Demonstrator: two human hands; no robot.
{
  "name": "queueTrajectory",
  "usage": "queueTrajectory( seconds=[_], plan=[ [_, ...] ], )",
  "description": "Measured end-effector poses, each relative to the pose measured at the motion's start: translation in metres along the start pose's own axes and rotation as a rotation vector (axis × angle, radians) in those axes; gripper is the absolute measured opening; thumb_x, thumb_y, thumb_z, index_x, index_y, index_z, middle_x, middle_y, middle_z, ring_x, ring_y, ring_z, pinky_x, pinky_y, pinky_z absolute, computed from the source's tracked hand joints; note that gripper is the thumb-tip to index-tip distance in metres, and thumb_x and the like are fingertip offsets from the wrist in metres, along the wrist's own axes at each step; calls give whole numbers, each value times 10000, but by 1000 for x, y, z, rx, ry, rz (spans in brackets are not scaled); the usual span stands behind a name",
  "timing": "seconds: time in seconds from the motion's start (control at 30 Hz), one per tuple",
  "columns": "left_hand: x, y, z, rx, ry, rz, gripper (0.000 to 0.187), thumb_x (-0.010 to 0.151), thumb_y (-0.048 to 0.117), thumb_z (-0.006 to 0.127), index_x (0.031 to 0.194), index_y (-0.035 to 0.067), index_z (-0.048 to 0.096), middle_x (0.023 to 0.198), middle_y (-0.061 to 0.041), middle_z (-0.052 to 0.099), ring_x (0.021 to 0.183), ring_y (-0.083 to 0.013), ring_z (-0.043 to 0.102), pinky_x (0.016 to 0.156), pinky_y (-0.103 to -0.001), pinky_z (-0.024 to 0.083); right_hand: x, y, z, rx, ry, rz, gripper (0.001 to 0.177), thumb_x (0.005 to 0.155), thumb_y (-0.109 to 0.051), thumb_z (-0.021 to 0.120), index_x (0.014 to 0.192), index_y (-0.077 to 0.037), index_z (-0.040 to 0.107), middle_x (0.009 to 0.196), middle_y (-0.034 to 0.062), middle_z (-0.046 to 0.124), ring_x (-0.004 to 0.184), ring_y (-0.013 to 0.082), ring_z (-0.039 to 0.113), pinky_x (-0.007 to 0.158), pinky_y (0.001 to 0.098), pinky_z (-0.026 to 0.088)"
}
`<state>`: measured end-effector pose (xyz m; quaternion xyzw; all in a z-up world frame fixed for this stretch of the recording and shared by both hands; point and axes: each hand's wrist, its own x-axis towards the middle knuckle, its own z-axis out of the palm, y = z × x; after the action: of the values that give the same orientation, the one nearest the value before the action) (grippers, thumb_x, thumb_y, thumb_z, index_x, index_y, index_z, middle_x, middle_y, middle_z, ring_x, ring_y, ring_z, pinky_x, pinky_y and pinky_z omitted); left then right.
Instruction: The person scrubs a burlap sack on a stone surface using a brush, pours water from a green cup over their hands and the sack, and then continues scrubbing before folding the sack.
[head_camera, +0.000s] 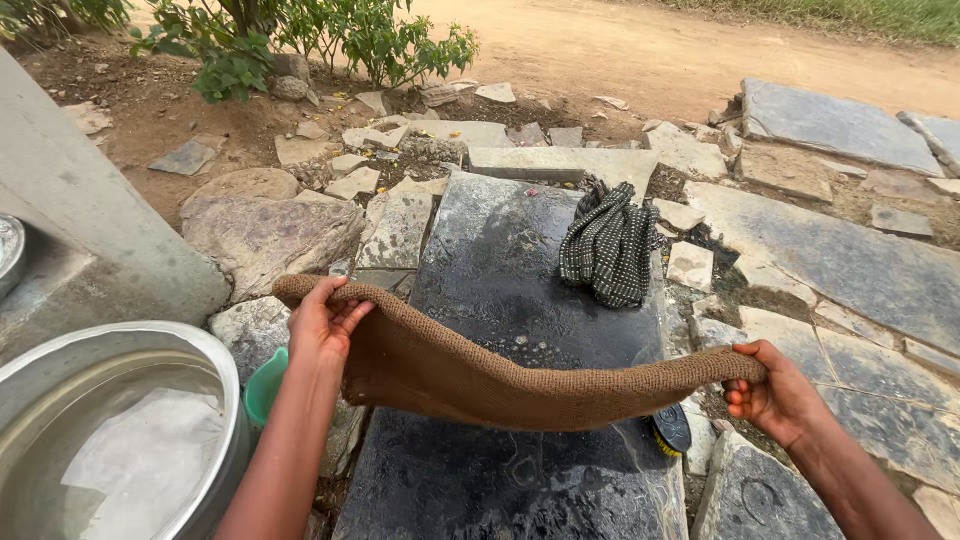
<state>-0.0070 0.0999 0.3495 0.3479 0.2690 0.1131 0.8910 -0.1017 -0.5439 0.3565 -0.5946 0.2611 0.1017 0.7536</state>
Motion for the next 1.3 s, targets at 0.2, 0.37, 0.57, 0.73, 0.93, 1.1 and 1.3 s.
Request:
queueTrajectory(
  seconds=[0.2, 0.37, 0.57, 0.73, 0.93, 1.1, 1.3],
  plan=[
    [138, -93, 13, -53, 305, -6, 173, 791, -30, 728, 872, -49, 576, 769, -133, 628, 619, -229, 602, 692, -537, 651, 175, 58, 1, 178, 128, 39, 263, 987, -347, 494, 977, -96, 573, 651, 26, 542, 594, 180, 599, 629, 392, 578],
    [203, -168, 46, -95, 327, 19, 258, 843, 19, 732, 1017, -76, 566, 793, -130, 596, 613, -220, 587, 677, -506, 685, 265, 71, 43, 374, 129, 26, 354, 1028, -322, 478, 1094, 21, 536, 872, 130, 607, 767, 264, 665, 767, 452, 636],
    [200, -198, 10, 468, 146, 175, 676, 870, 118, 723, 1443, 139, 365, 1018, -157, 669, 747, -171, 629, 606, -317, 526, 271, 121, 51, 73, 132, -22, 369, 1024, -205, 456, 1300, 39, 467, 1012, 239, 607, 880, 343, 698, 826, 458, 631],
    [213, -213, -118, 1494, 301, 309, 668, 863, 344, 793, 1403, 66, 517, 1339, -260, 583, 1242, -415, 568, 1056, -504, 470, 270, 204, 19, -516, 233, -71, 421, 995, -255, 616, 1291, 42, 579, 1035, 261, 682, 923, 396, 680, 797, 473, 574],
    [226, -236, -190, 1563, 166, 146, 1037, 771, 492, 813, 1532, -15, 323, 1477, -315, 454, 1359, -452, 449, 1143, -546, 307, 256, 261, 15, -1023, 337, -112, 605, 856, -297, 819, 1276, 69, 583, 1103, 259, 714, 977, 336, 700, 870, 439, 556],
    [215, -226, -159, 1680, 172, -81, 1119, 655, 613, 872, 1489, 56, 374, 1467, -210, 529, 1409, -362, 453, 1246, -636, 102, 250, 253, 0, -627, 232, 55, 746, 758, -223, 874, 1339, 53, 497, 1174, 260, 692, 1017, 358, 713, 848, 425, 584],
    [229, -243, -166, 1815, 165, 26, 1036, 627, 609, 881, 1418, 67, 486, 1306, -223, 694, 1224, -417, 642, 1116, -566, 427, 232, 247, 13, -349, 114, 181, 856, 728, -187, 781, 1441, 1, 346, 1270, 300, 608, 1022, 406, 697, 765, 516, 646]
  ],
)
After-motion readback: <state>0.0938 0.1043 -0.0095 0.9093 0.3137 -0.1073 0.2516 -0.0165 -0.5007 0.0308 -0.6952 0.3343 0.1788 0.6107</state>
